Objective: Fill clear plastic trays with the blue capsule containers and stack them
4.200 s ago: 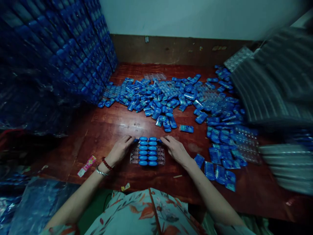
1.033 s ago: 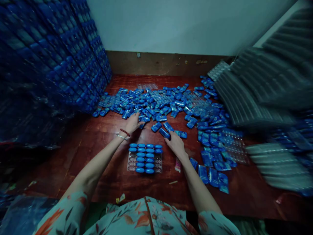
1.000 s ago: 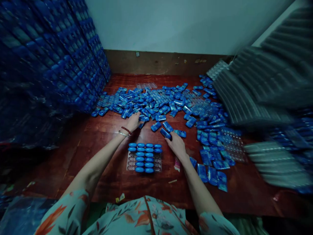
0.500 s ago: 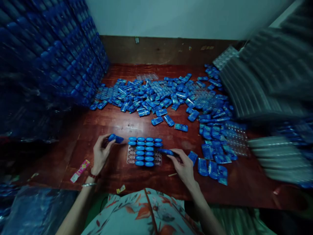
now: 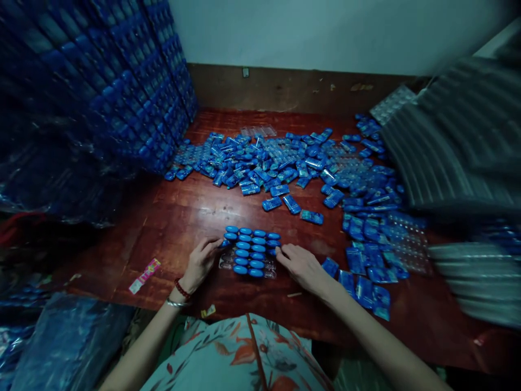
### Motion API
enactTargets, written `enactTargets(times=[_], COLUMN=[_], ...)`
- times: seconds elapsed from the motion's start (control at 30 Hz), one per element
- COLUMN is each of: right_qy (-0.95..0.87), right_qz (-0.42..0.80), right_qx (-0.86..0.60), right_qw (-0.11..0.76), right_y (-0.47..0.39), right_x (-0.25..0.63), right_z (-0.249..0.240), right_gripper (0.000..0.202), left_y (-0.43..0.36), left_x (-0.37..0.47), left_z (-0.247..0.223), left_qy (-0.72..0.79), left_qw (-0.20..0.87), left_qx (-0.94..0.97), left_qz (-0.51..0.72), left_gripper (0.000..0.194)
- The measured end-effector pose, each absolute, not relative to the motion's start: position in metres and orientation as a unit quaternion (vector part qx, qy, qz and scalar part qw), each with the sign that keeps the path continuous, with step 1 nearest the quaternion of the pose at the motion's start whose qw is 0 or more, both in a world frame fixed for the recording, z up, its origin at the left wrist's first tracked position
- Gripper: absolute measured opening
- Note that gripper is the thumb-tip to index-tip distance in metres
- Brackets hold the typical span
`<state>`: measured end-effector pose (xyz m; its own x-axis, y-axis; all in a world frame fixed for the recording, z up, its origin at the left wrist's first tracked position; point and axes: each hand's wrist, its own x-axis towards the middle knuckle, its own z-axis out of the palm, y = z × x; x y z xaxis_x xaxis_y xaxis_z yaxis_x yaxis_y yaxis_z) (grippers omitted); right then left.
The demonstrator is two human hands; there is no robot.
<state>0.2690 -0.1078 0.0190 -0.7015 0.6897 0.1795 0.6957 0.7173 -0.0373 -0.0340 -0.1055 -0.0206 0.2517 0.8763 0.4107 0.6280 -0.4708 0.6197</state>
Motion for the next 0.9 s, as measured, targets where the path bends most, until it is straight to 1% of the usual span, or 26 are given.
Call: enactTargets(times=[0.17,0.27,0.33,0.4,0.5,0.57,0.63,0.67,0.73,0.8,0.87,0.9], right_qy=[-0.933,-0.938,-0.935,-0.929,-0.911,-0.868,-0.798,-0.759,-0.695,-0.661,-0.657,-0.660], right_qz=[-0.030,-0.020,-0.023,-0.037,-0.059,-0.045,-0.030,-0.029,-0.040,-0.040,-0.023,-0.012], right_qx=[-0.359,-0.346,-0.354,-0.368,-0.396,-0.467,-0.564,-0.613,-0.691,-0.737,-0.750,-0.748], right_qw=[0.008,-0.007,0.001,0.027,0.103,0.165,0.211,0.218,0.194,0.131,0.078,0.066], right_y=[-0.104,-0.101,-0.102,-0.105,-0.109,-0.102,-0.085,-0.072,-0.042,-0.015,0.003,0.006], right_x=[0.256,0.247,0.244,0.246,0.258,0.271,0.284,0.288,0.293,0.292,0.288,0.286], right_z=[0.024,0.025,0.025,0.023,0.018,0.012,0.006,0.003,-0.001,-0.004,-0.006,-0.006], right_gripper=[0.026,0.020,0.020,0.021,0.025,0.026,0.027,0.028,0.034,0.041,0.039,0.037], left_y=[-0.095,-0.092,-0.091,-0.091,-0.090,-0.081,-0.062,-0.048,-0.013,0.023,0.053,0.063], left_x=[-0.035,-0.036,-0.037,-0.038,-0.042,-0.040,-0.027,-0.016,0.014,0.051,0.086,0.100], left_z=[-0.012,-0.004,0.000,0.005,0.012,0.019,0.027,0.030,0.035,0.033,0.027,0.023], left_qy=[0.401,0.364,0.351,0.349,0.361,0.381,0.415,0.434,0.468,0.495,0.497,0.496], left_qw=[0.159,0.136,0.124,0.106,0.058,0.041,0.069,0.096,0.144,0.169,0.179,0.184], left_qx=[0.845,0.887,0.904,0.912,0.913,0.897,0.866,0.852,0.838,0.843,0.844,0.844], left_qz=[0.316,0.250,0.209,0.186,0.181,0.220,0.270,0.279,0.242,0.124,0.097,0.092], left_gripper=[0.030,0.034,0.035,0.036,0.034,0.029,0.025,0.024,0.026,0.027,0.026,0.026])
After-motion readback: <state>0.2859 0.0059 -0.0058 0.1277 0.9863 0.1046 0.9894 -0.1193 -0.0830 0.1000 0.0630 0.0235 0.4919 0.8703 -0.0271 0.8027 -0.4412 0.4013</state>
